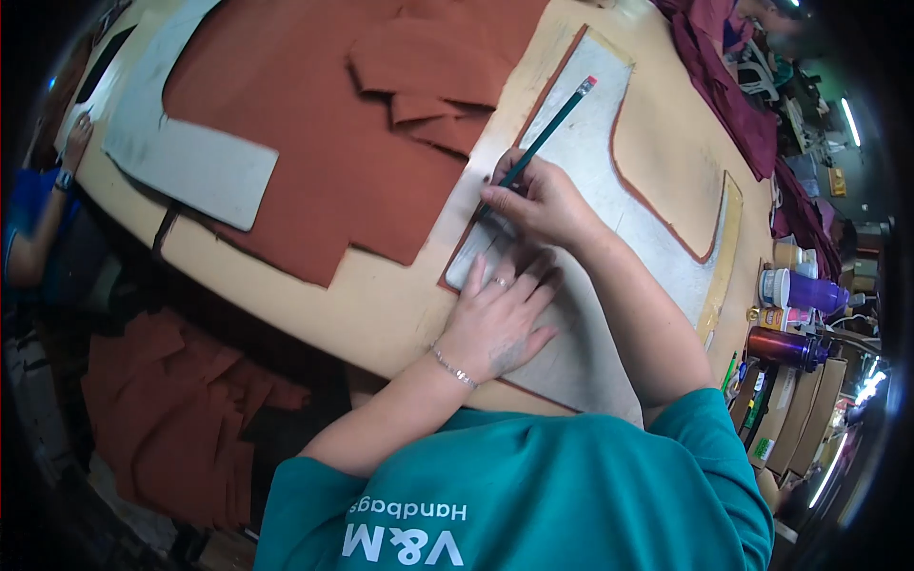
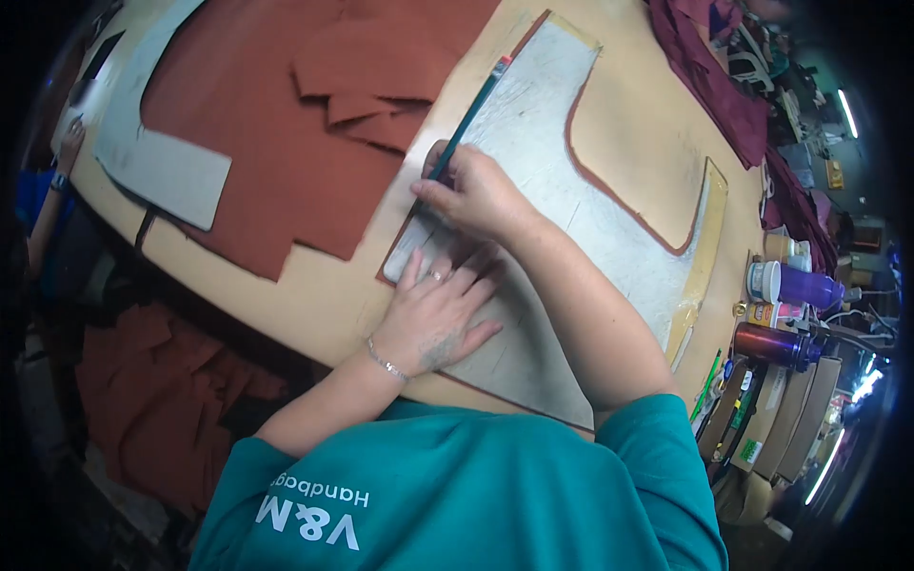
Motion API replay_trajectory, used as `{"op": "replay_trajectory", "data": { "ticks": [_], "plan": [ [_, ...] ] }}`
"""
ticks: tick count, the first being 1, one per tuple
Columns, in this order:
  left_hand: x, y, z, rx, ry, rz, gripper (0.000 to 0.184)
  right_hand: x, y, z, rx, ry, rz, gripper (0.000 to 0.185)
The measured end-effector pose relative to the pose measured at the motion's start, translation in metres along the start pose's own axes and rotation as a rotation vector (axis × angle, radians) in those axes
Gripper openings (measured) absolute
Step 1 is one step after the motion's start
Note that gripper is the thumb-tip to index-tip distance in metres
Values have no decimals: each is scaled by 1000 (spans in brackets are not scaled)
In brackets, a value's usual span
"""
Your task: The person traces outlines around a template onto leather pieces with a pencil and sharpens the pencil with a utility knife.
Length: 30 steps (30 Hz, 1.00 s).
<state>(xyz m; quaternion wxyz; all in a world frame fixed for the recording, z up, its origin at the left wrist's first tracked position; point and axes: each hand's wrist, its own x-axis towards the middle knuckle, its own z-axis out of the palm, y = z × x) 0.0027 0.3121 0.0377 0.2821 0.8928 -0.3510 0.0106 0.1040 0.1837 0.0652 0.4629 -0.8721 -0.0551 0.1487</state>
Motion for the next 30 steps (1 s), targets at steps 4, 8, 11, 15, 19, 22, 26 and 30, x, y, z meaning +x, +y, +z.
{"op": "replay_trajectory", "data": {
  "ticks": [4,8,11,15,19,22,26,30],
  "plan": [
    [6,1,-9,6,-80,8,57,53,55,-47,162,114,-81,20],
    [12,1,-14,1,-154,-1,58,95,64,-105,173,110,64,17],
    [15,0,-15,15,-205,-8,57,122,71,-138,215,137,51,16],
    [15,-2,-10,113,-200,22,59,155,87,-182,222,146,56,17],
    [11,-2,-3,189,-179,25,56,184,105,-221,237,283,60,16],
    [10,-3,-2,219,-165,36,56,188,110,-229,241,553,48,17],
    [10,-1,-3,197,-166,18,57,164,95,-219,519,674,-247,16],
    [12,-2,-9,105,-200,18,57,136,86,-197,761,579,-269,17]
  ]
}}
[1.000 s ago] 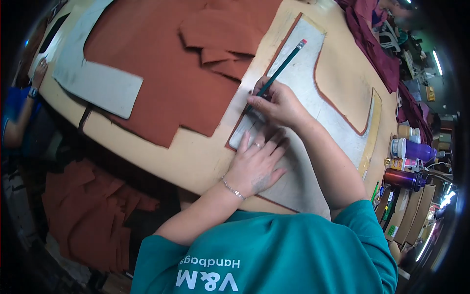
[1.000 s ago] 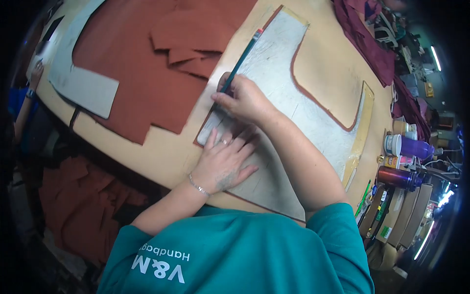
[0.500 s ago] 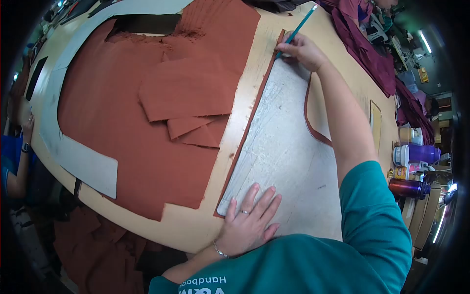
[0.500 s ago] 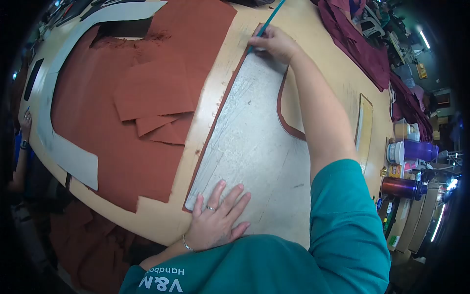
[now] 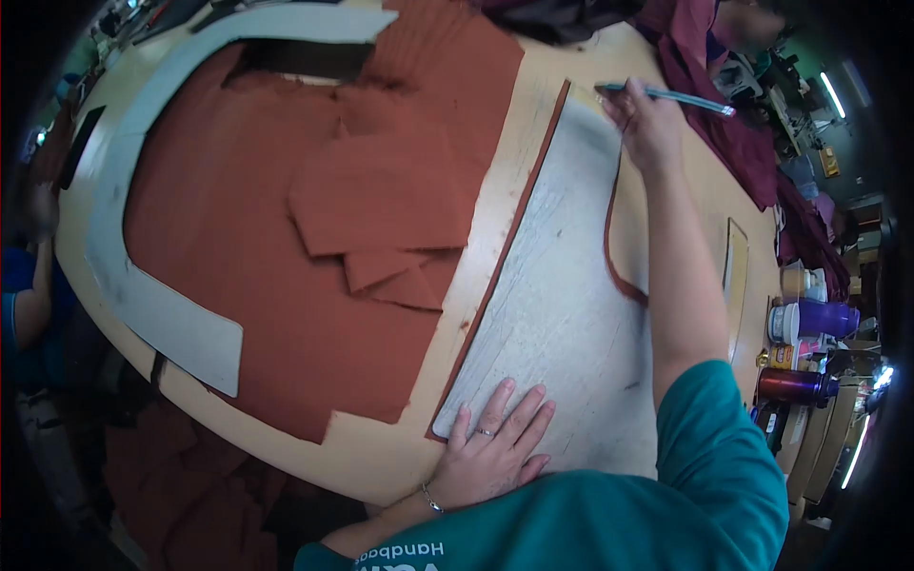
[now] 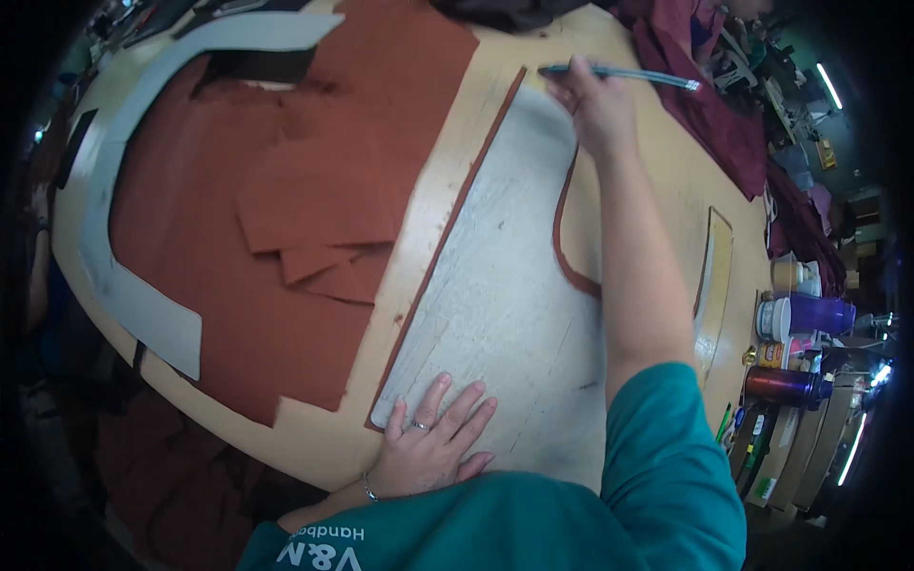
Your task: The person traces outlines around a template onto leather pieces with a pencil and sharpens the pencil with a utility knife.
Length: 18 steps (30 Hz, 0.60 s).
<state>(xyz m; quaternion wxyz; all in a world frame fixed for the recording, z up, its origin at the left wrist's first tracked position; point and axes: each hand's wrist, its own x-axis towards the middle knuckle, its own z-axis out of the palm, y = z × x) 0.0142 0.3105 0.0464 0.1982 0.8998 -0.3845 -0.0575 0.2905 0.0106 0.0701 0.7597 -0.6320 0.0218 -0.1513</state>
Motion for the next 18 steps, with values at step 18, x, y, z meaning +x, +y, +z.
{"op": "replay_trajectory", "data": {
  "ticks": [18],
  "plan": [
    [-2,-11,1,-492,293,25,28,-277,-39,71,668,83,691,30]
  ]
}}
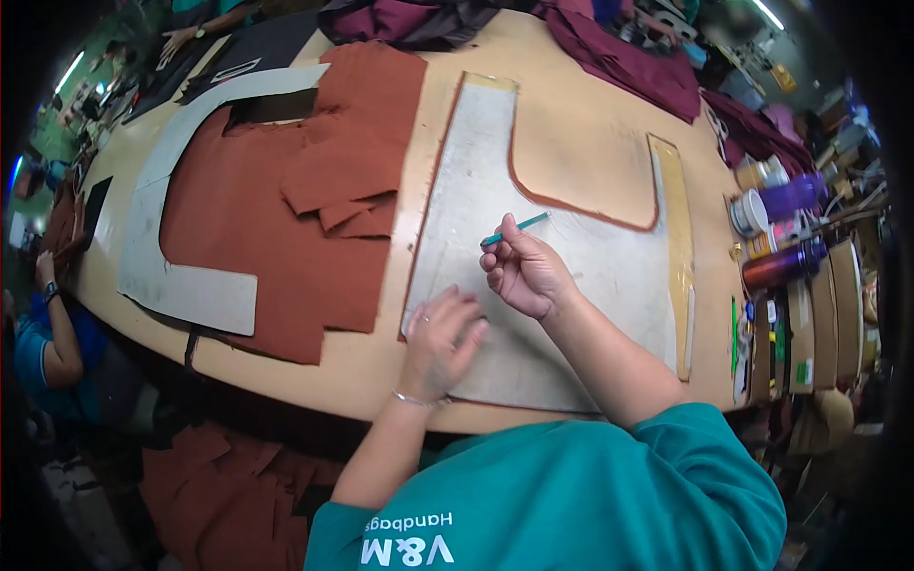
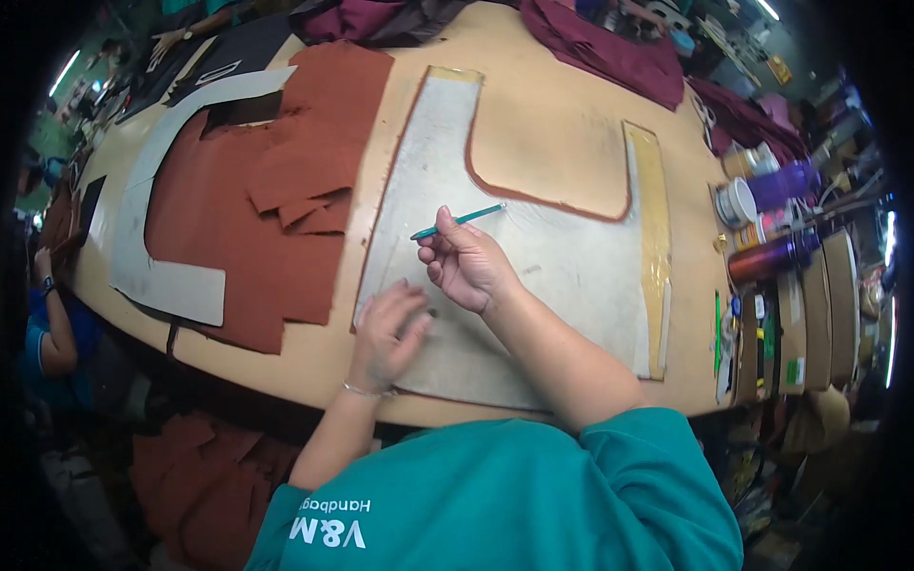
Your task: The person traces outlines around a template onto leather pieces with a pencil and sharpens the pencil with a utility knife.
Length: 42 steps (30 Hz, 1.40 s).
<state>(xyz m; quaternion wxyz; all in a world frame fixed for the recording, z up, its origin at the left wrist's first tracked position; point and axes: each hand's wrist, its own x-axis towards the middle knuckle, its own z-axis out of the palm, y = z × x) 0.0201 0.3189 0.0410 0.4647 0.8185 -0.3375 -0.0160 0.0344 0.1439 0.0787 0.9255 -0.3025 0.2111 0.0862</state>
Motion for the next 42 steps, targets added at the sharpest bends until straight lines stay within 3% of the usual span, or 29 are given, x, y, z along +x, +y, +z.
{"op": "replay_trajectory", "data": {
  "ticks": [4,9,14,18,21,24,26,28,39,42],
  "plan": [
    [-1,33,-8,-269,267,0,14,-44,18,-7,45,-17,5,33],
    [-8,78,3,-543,230,27,24,-85,39,-9,149,-25,29,33],
    [-18,94,12,-365,263,136,16,-115,57,-10,204,-94,113,33],
    [-21,120,-9,-240,297,233,11,-159,42,-17,-186,-288,133,32],
    [-17,134,-28,-215,251,225,10,-190,14,-28,-1216,-357,-691,29],
    [-19,126,-14,-389,200,56,11,-184,17,-12,-1330,-126,-1122,29],
    [-22,117,0,-534,164,-79,12,-176,35,-25,-1303,-84,-998,22],
    [-25,113,7,-482,140,-73,15,-175,47,-38,-1233,-67,-779,20],
    [-49,110,24,-349,144,-26,26,-179,59,-50,-1342,-132,-681,20],
    [-52,104,26,-251,155,122,27,-179,62,-55,-1327,-177,-628,22]
  ]
}}
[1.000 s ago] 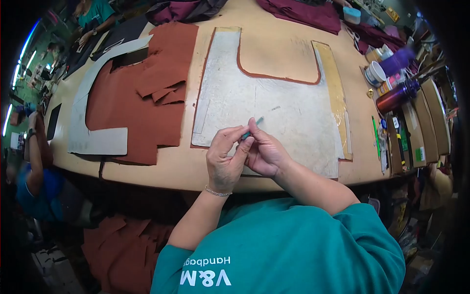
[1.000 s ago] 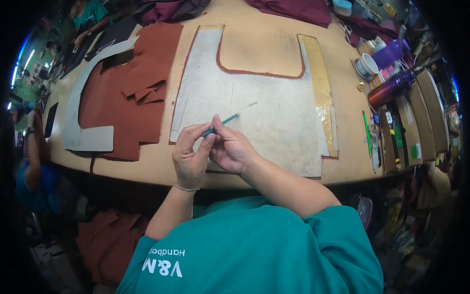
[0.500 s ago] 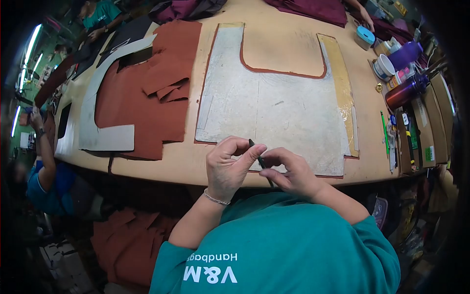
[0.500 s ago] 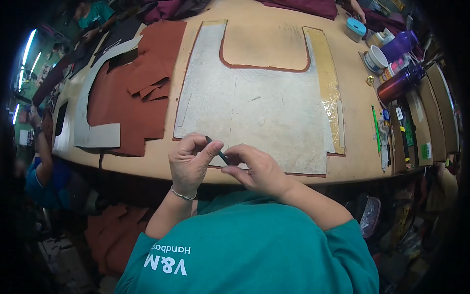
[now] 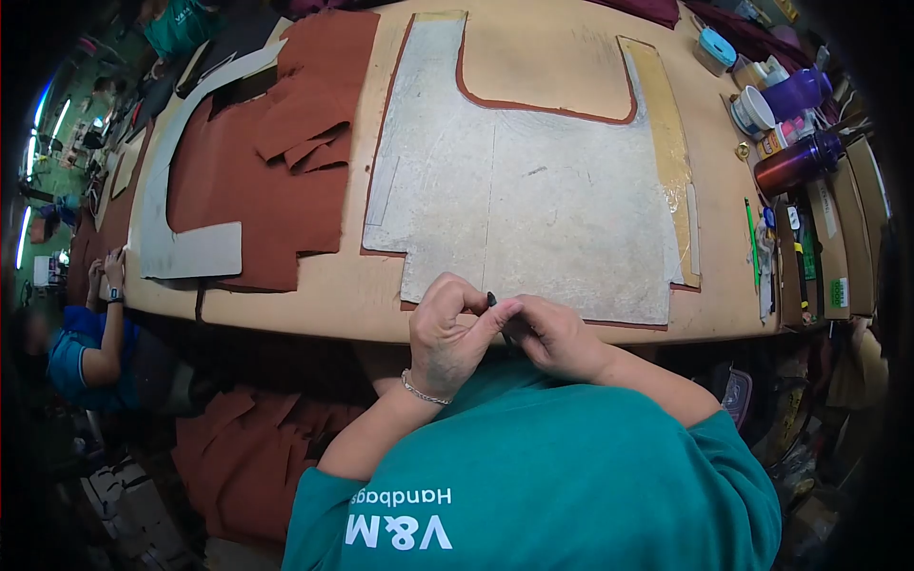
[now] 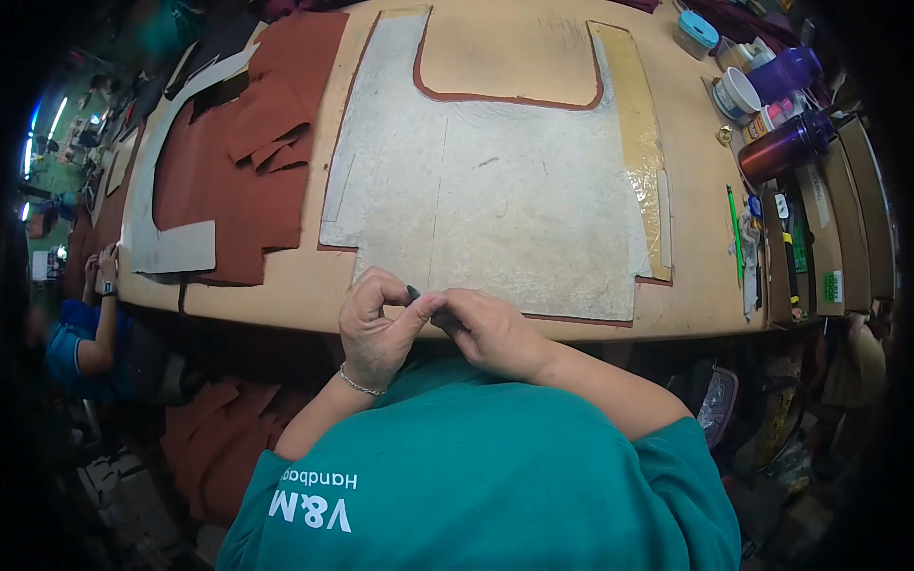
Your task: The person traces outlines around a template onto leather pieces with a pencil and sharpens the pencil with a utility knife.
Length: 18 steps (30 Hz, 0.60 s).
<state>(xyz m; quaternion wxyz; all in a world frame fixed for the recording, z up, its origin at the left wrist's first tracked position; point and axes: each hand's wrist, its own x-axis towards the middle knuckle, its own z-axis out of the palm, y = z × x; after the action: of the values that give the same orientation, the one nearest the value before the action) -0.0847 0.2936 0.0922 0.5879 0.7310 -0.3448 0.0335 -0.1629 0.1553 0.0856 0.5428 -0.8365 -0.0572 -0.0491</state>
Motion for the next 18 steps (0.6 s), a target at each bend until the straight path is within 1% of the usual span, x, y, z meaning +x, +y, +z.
{"op": "replay_trajectory", "data": {
  "ticks": [5,8,11,14,18],
  "plan": [
    [-8,3,4,17,-17,54,28,-7,9,-1,46,-113,-2,25],
    [-10,3,7,21,-36,65,29,-9,10,-1,66,-151,57,23],
    [-9,1,9,15,-44,64,29,-9,8,-2,87,-167,115,23],
    [-9,-1,9,6,-49,54,29,-9,11,0,99,-164,110,23],
    [-10,-3,9,2,-45,24,28,-9,11,0,118,-176,165,22]
  ]
}}
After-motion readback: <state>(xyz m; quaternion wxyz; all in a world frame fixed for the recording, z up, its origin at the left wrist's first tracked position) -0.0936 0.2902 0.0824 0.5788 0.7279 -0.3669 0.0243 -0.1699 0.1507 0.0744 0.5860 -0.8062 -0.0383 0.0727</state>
